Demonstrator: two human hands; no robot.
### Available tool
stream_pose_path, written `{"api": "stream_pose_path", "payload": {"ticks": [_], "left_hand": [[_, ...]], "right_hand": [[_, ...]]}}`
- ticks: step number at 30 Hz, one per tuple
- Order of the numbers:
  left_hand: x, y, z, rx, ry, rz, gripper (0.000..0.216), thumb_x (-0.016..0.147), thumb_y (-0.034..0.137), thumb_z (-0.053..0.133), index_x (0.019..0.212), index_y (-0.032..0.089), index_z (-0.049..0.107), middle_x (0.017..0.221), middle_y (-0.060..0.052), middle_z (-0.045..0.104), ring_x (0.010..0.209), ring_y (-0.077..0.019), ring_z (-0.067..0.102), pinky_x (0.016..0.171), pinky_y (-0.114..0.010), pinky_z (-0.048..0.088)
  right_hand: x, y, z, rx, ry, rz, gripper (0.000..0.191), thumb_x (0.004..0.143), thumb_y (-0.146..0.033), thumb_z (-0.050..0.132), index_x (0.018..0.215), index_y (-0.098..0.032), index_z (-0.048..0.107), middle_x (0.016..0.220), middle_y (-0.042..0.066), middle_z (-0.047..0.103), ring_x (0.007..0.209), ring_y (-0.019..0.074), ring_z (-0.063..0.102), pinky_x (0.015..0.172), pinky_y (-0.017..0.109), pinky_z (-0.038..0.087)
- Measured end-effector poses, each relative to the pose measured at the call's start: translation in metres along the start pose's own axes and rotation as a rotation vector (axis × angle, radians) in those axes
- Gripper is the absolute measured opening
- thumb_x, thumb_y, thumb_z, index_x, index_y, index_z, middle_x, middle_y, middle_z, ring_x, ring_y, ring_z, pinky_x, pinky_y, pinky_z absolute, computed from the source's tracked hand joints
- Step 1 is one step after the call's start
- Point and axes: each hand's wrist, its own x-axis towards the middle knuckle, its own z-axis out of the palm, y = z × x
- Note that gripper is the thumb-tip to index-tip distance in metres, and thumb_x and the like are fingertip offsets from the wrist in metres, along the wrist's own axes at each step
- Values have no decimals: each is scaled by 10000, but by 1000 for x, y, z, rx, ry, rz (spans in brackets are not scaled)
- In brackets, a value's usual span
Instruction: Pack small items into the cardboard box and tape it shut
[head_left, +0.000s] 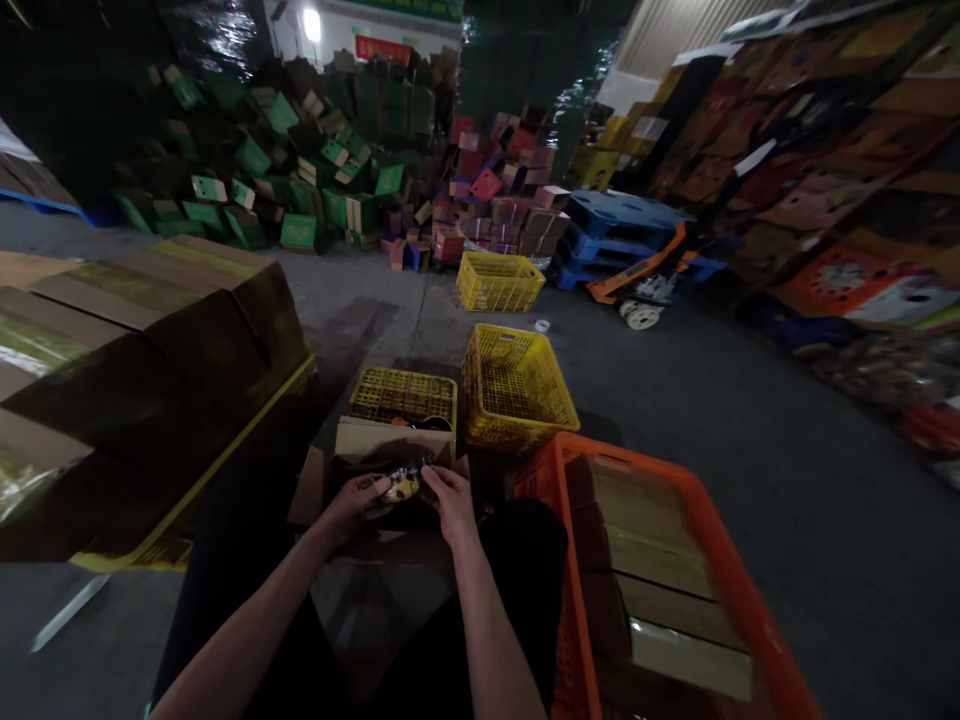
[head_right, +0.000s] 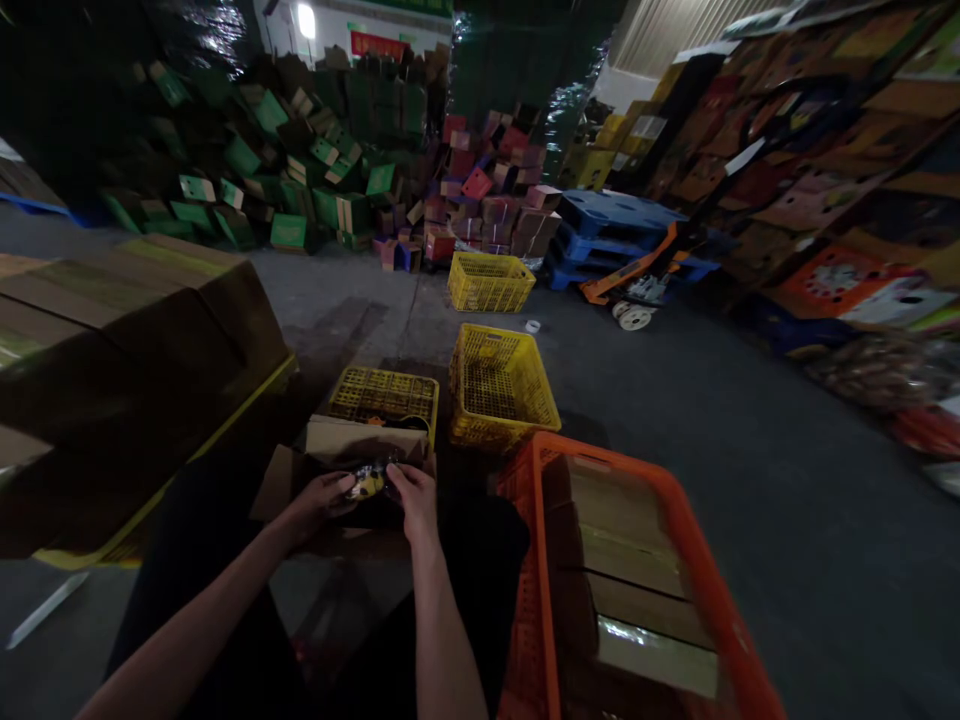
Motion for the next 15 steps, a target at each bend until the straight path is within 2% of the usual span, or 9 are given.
{"api": "stream_pose_path", "payload": {"ticks": [4, 9, 15], "left_hand": [[0, -2, -3, -28, 43, 32, 596, 593, 527, 884, 996, 139, 677, 1049, -129, 725, 965, -250, 699, 844, -360, 571], [-3, -3, -2, -15, 81, 115, 570, 550, 481, 919, 952, 129, 721, 982, -115, 743, 891, -252, 707, 764, -332, 586], [-5, -1, 1, -104, 90, 153, 574, 607, 489, 897, 1024, 122, 754, 1016, -126, 752, 906, -259, 716, 788, -358, 599]], "right_hand": [[3, 5, -3, 20, -46, -17, 373, 611, -459, 872, 851, -186, 787, 831, 37, 758, 757, 192, 676, 676, 286, 534], [5, 10, -6, -56, -184, -18, 402, 660, -465, 852, 939, -180, 797, 921, 59, 775, 823, 210, 685, 756, 303, 525], [4, 11, -6, 8, -92, 8, 381, 619, -459, 871, 885, -192, 812, 886, 60, 783, 849, 245, 699, 773, 336, 528]]}}
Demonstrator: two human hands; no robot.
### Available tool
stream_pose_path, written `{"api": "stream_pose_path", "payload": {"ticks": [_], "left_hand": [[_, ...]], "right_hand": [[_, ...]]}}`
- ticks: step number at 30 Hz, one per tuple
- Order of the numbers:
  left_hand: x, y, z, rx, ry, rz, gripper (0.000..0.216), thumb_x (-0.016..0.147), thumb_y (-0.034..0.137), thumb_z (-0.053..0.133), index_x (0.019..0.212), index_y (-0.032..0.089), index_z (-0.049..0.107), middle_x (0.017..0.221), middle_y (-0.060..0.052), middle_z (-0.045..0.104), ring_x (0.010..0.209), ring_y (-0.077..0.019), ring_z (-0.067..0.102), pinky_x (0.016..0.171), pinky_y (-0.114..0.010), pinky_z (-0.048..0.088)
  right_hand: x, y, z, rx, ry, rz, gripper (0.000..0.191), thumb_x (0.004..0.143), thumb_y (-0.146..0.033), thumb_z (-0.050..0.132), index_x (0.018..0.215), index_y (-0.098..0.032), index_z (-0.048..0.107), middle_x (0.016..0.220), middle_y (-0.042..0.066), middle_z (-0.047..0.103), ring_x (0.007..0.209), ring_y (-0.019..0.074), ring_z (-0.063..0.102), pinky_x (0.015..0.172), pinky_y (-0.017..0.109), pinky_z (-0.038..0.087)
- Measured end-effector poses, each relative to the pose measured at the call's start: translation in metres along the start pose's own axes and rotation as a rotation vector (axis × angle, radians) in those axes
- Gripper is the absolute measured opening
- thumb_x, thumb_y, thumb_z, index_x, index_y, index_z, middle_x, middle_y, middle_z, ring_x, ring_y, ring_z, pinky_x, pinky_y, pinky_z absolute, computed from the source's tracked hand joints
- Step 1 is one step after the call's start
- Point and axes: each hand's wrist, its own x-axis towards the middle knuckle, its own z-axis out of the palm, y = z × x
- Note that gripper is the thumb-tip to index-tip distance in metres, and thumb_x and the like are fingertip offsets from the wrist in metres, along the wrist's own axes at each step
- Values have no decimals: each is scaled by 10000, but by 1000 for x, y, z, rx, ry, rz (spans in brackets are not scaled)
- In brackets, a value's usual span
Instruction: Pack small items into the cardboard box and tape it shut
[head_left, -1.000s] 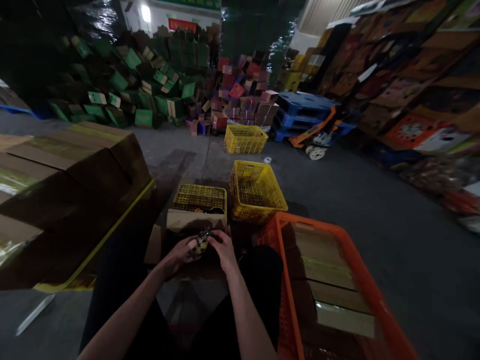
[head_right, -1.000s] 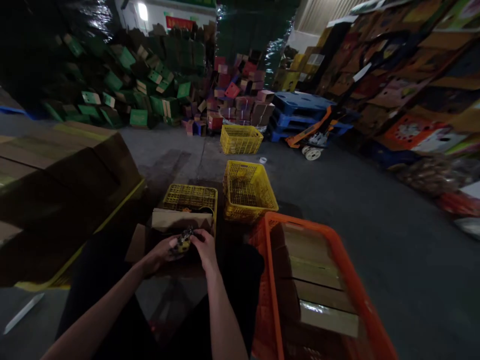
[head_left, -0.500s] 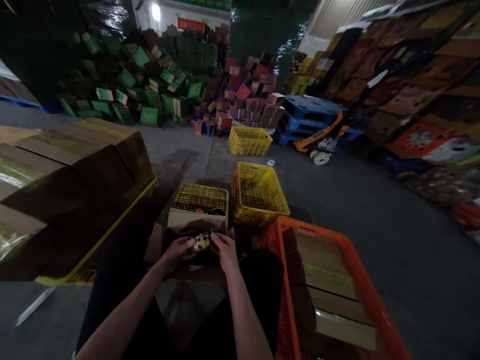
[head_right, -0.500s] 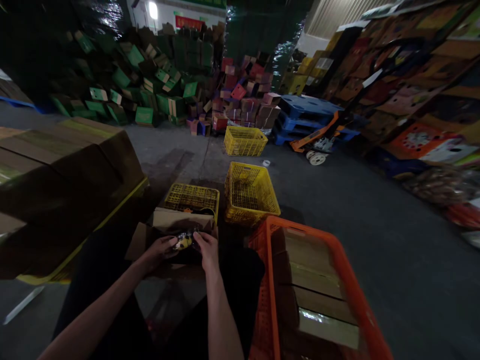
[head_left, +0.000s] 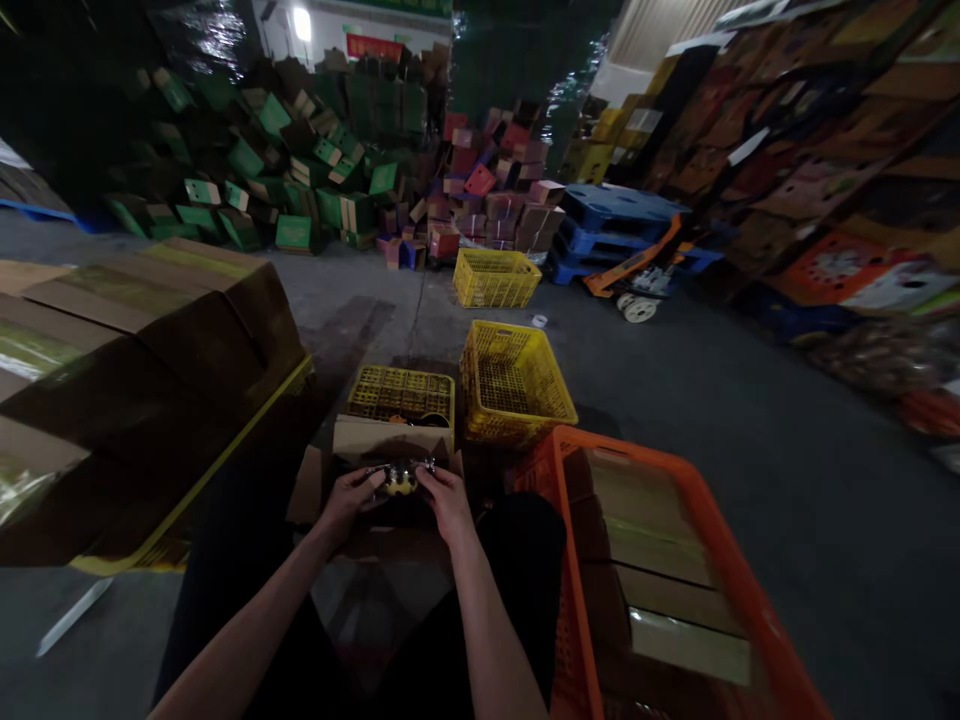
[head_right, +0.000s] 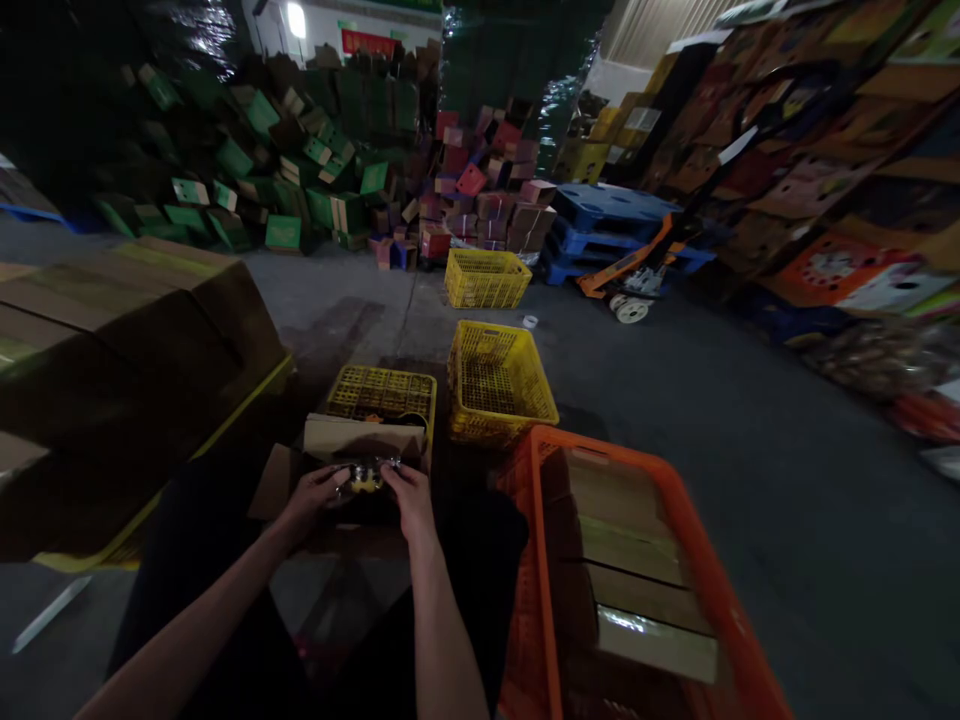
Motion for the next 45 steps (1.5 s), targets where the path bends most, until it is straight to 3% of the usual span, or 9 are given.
{"api": "stream_pose_path", "payload": {"ticks": [4, 10, 15, 19, 24, 29, 35, 45], "left_hand": [[2, 2, -1, -58, 49, 4, 589, 607, 481, 902, 1047, 118, 752, 991, -117, 760, 878, -232, 730, 814, -342, 597], [6, -2, -2, -46, 136, 81, 565, 607, 503, 884, 996, 115, 754, 868, -66, 760, 737, -179, 720, 721, -270, 583], [6, -1, 1, -45, 153, 89, 557, 598, 529, 880, 948, 119, 744, 854, -64, 747, 722, -186, 705, 688, -286, 590], [4, 1, 5, -50, 94, -7, 576, 659, 525, 860, 1079, 156, 720, 1009, -108, 741, 845, -224, 717, 710, -328, 602], [-2, 1, 6, -11, -91, -73, 643, 657, 485, 878, 1194, 180, 699, 1170, -136, 709, 1037, -279, 684, 789, -353, 594], [1, -2, 2, 19, -40, -47, 604, 607, 490, 902, 1072, 134, 752, 1058, -140, 740, 967, -272, 697, 757, -339, 596], [0, -2, 0, 61, -23, -16, 597, 649, 506, 874, 1120, 160, 753, 1093, -110, 733, 962, -245, 691, 718, -295, 598], [1, 3, 2, 51, 15, -7, 590, 651, 520, 864, 1114, 170, 757, 1058, -104, 744, 947, -252, 705, 683, -296, 609]], "right_hand": [[0, 0, 0, 44, 47, 11, 380, 578, -436, 898, 865, -203, 812, 902, 54, 784, 852, 234, 702, 777, 334, 536], [1, 1, 3, 42, 20, 27, 374, 592, -430, 900, 876, -203, 813, 882, 48, 784, 810, 205, 706, 772, 312, 533], [0, -1, 4, 25, 28, 77, 390, 590, -462, 894, 868, -203, 806, 874, 52, 778, 789, 199, 703, 691, 288, 540], [0, -3, 2, -7, 64, 87, 403, 584, -477, 890, 864, -203, 798, 879, 54, 772, 787, 196, 697, 647, 273, 541], [-2, -1, 3, -63, 34, 84, 426, 598, -501, 873, 871, -185, 791, 865, 56, 764, 767, 195, 684, 636, 272, 537], [2, 0, 2, -54, -11, -55, 396, 659, -494, 836, 924, -204, 787, 882, 44, 758, 809, 202, 669, 715, 298, 528], [6, -3, -2, -62, 54, -159, 341, 679, -445, 800, 931, -215, 779, 860, 33, 740, 804, 211, 641, 740, 305, 488], [0, -20, 3, -466, 21, -389, 179, 802, -373, 599, 816, -231, 709, 843, 28, 687, 848, 226, 597, 780, 293, 447]]}}
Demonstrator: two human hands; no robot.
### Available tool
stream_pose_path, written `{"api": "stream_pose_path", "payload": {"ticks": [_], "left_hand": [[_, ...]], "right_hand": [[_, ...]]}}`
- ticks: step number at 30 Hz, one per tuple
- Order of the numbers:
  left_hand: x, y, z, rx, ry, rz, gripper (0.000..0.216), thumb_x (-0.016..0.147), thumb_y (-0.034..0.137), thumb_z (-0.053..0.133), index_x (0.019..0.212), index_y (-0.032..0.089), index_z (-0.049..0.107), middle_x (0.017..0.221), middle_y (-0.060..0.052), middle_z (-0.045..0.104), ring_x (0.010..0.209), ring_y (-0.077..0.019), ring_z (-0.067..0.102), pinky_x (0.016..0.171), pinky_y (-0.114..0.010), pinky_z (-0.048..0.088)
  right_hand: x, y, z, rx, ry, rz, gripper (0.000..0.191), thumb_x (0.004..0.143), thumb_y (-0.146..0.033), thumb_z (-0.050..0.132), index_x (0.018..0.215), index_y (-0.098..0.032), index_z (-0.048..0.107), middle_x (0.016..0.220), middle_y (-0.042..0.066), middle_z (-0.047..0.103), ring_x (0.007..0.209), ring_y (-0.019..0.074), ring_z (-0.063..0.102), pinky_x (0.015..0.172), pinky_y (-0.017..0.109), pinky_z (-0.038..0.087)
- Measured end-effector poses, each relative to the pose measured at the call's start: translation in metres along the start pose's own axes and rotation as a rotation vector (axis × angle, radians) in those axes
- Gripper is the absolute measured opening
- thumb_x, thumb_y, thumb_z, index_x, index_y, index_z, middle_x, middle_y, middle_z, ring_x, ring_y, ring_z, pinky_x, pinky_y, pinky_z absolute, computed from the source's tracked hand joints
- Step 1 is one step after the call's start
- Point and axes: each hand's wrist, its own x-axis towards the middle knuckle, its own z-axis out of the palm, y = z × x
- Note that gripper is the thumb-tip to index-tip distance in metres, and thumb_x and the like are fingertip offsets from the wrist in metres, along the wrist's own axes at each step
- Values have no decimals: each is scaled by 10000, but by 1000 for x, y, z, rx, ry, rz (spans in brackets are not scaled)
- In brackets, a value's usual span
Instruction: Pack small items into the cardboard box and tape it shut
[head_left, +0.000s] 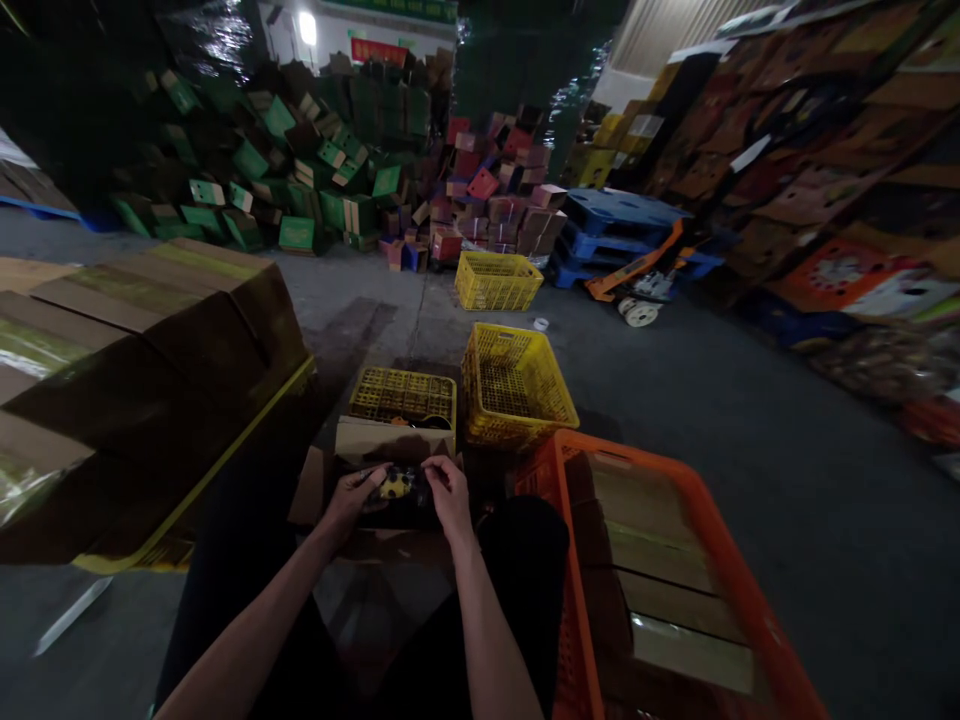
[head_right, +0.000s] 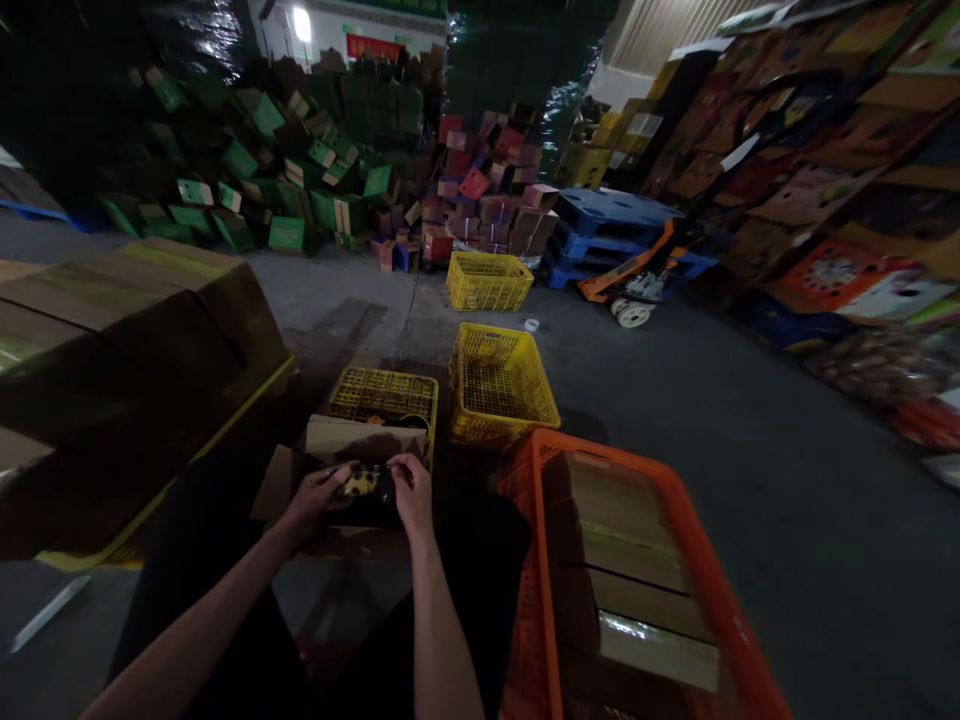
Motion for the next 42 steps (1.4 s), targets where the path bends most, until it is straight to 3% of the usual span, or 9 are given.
{"api": "stream_pose_path", "payload": {"ticks": [5, 11, 16, 25, 28, 32, 38, 42], "left_hand": [[0, 1, 0, -10, 50, -3, 561, 646, 514, 866, 1071, 163, 764, 1036, -107, 748, 904, -244, 710, 657, -285, 600], [3, -3, -3, -88, 111, -36, 485, 671, 453, 870, 1039, 160, 751, 1009, -99, 749, 841, -207, 716, 661, -276, 593], [4, -3, -3, -53, 101, -71, 437, 736, 445, 832, 1062, 170, 737, 982, -91, 751, 823, -208, 717, 644, -290, 596], [3, -3, 2, -26, 89, -85, 360, 771, 405, 823, 1009, 149, 740, 944, -102, 752, 782, -192, 719, 601, -248, 584], [3, -3, 1, -35, 113, -93, 338, 777, 396, 816, 998, 153, 738, 906, -82, 756, 740, -183, 721, 578, -238, 573], [3, -3, -1, -19, 121, -94, 363, 771, 409, 818, 1015, 153, 735, 890, -80, 758, 718, -184, 724, 587, -251, 581], [4, -4, -3, -52, 33, -159, 438, 801, 498, 774, 1056, 145, 729, 1002, -133, 754, 801, -218, 740, 672, -319, 613], [7, -8, -5, -44, 19, -80, 419, 660, 355, 911, 971, 135, 737, 1008, -117, 753, 817, -203, 738, 726, -291, 612]], "right_hand": [[-1, -3, -5, -28, -74, 33, 163, 809, -354, 602, 830, -232, 709, 860, 17, 684, 835, 212, 592, 758, 276, 440], [-5, -9, -6, 142, -272, 121, 322, 773, -385, 721, 1065, -253, 691, 980, 1, 703, 906, 200, 622, 792, 271, 472], [-4, -5, -6, 183, -204, 125, 270, 720, -324, 753, 973, -232, 726, 945, 23, 721, 916, 219, 635, 804, 290, 478], [-1, 7, -7, 349, -131, 265, 489, 663, -327, 807, 1134, -236, 715, 987, 50, 750, 949, 239, 674, 792, 317, 518], [-3, 6, -5, 349, -158, 321, 563, 656, -354, 833, 1191, -262, 686, 1087, 51, 741, 1034, 250, 666, 794, 314, 538], [-9, 3, -1, 290, -262, 415, 637, 655, -393, 849, 1249, -284, 648, 1097, 44, 740, 987, 253, 682, 670, 288, 555], [-7, 10, -2, 310, -188, 369, 391, 637, -412, 839, 956, -209, 739, 916, 40, 747, 895, 244, 688, 699, 303, 560], [-5, 12, -5, 256, -130, 324, 528, 660, -406, 824, 1144, -243, 691, 1016, 42, 735, 948, 237, 675, 753, 317, 551]]}}
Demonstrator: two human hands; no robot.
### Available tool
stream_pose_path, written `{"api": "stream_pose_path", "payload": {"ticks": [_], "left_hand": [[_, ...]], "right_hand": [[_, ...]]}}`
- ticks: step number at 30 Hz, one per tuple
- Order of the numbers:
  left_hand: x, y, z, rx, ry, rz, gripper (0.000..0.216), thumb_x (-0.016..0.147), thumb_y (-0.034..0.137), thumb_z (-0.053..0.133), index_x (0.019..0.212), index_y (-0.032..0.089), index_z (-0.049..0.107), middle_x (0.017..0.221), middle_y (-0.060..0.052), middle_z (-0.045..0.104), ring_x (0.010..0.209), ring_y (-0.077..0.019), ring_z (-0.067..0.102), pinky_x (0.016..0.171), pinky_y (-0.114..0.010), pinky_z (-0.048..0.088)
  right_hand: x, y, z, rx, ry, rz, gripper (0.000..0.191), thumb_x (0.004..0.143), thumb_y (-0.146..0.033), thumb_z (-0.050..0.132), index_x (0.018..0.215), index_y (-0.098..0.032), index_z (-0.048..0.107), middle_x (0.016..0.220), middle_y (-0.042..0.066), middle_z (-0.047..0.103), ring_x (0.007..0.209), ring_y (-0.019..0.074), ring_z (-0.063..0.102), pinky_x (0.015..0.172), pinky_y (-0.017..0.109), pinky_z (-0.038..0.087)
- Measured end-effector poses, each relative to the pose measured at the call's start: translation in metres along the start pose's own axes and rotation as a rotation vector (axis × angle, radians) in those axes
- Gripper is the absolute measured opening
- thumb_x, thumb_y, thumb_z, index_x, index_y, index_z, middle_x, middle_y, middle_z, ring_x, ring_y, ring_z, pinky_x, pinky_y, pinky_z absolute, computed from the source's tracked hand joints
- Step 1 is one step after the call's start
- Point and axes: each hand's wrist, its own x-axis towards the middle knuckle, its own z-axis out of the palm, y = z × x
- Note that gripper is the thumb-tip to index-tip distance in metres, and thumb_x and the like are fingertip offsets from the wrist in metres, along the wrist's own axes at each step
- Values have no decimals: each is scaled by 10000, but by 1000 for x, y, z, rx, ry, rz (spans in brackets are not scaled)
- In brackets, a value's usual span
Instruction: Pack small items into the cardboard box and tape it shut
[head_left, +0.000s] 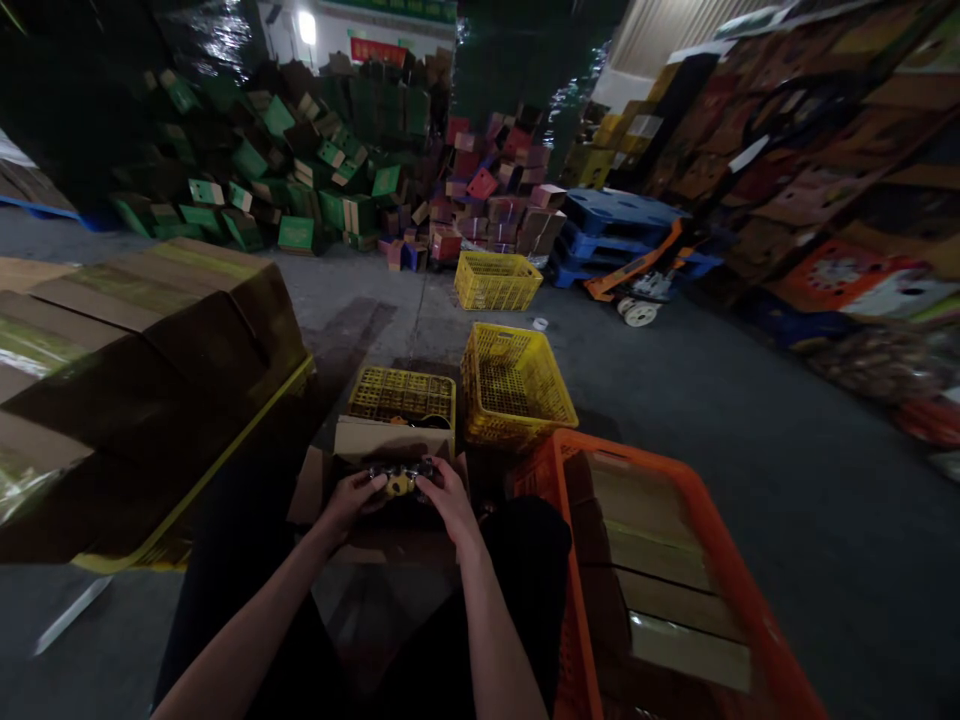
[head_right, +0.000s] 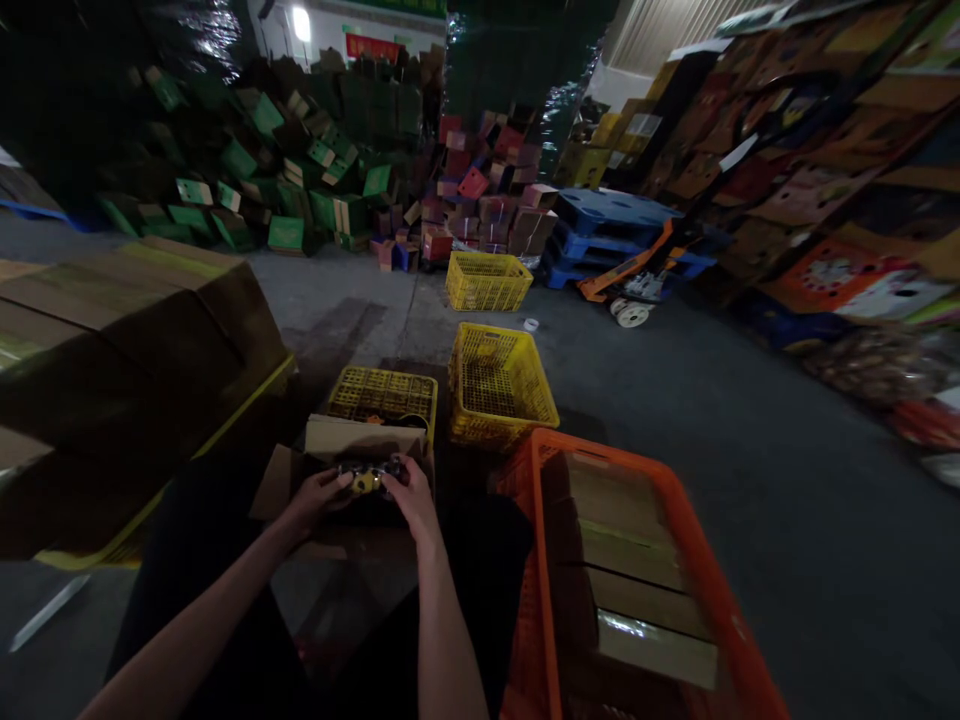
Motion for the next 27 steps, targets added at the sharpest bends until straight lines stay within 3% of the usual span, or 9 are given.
{"api": "stream_pose_path", "payload": {"ticks": [3, 5, 7, 10, 14, 17, 20, 24, 27], "left_hand": [[4, -4, -2, 27, 24, 37, 423, 623, 358, 925, 922, 126, 735, 934, -97, 753, 762, -197, 731, 692, -290, 615], [7, -6, -4, 61, 46, 47, 422, 624, 368, 921, 906, 117, 732, 886, -92, 749, 713, -193, 724, 642, -283, 610], [11, -7, -6, 92, 80, 56, 403, 670, 386, 889, 922, 117, 725, 866, -91, 745, 692, -190, 722, 620, -281, 603], [17, -9, -10, 150, 114, 77, 370, 774, 401, 803, 1015, 137, 706, 901, -101, 750, 742, -196, 735, 656, -287, 596], [22, -15, -13, 306, 108, 124, 352, 775, 367, 768, 1033, 135, 710, 937, -127, 754, 826, -236, 741, 700, -307, 582], [23, -22, -14, 456, 52, 179, 294, 705, 304, 786, 948, 143, 742, 1003, -144, 756, 968, -285, 716, 831, -348, 558], [23, -26, -12, 641, -34, 231, 242, 700, 263, 739, 921, 167, 754, 1065, -134, 752, 1082, -304, 670, 946, -370, 505], [31, -24, -4, 938, -177, 230, 167, 735, 176, 626, 865, 169, 731, 979, -107, 759, 1021, -290, 676, 936, -356, 484], [43, -23, 9, 1179, -266, 235, 181, 744, 87, 559, 845, 156, 692, 968, -116, 744, 1019, -279, 664, 931, -333, 453]], "right_hand": [[-1, -3, 0, -139, -24, -86, 668, 658, -387, 836, 1289, -299, 634, 1152, 35, 704, 1052, 235, 646, 879, 336, 513], [-2, -4, -1, -274, -68, -136, 583, 648, -384, 844, 1205, -291, 699, 1142, 33, 709, 1060, 247, 636, 915, 343, 483], [-1, -2, -2, -368, -89, -126, 417, 670, -406, 823, 1052, -250, 760, 1035, 43, 734, 976, 258, 650, 857, 341, 486], [3, 4, -5, -431, 18, -109, 306, 703, -421, 784, 930, -218, 751, 869, 40, 730, 829, 243, 646, 745, 321, 482], [6, 12, -6, -664, 165, -224, 249, 710, -272, 755, 952, -235, 714, 870, 23, 696, 841, 227, 627, 773, 309, 463], [3, 14, 0, -969, 192, -248, 334, 760, -148, 686, 1081, -240, 707, 1001, 74, 686, 893, 237, 640, 796, 313, 460], [0, 13, 7, -1219, 140, -207, 302, 862, -123, 591, 1115, -221, 723, 1092, 134, 677, 958, 256, 655, 824, 317, 472], [-3, 13, 12, -1432, 53, -50, 356, 910, -23, 426, 1044, -126, 739, 1126, 201, 675, 1038, 271, 659, 859, 317, 482], [-6, 14, 12, -1457, 15, 18, 358, 886, 30, 417, 1000, -77, 739, 1117, 233, 680, 1042, 273, 672, 850, 313, 492]]}}
